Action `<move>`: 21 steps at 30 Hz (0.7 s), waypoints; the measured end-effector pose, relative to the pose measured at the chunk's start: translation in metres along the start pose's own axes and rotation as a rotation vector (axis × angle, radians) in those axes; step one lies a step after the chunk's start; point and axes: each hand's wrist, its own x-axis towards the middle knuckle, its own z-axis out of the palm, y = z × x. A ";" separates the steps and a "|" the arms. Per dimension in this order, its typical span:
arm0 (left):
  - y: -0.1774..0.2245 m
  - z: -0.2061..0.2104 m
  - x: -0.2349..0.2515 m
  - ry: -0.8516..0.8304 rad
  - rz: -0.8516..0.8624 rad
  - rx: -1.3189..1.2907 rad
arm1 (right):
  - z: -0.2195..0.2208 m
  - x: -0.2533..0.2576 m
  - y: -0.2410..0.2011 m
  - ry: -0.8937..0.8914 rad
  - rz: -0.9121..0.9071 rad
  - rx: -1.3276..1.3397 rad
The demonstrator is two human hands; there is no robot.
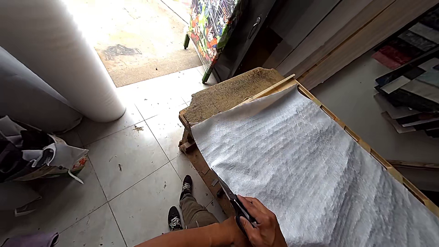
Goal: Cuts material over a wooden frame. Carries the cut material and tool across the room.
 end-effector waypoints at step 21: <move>-0.097 -0.003 -0.020 0.665 0.166 -0.023 | 0.007 0.043 0.006 -0.099 -0.110 -0.140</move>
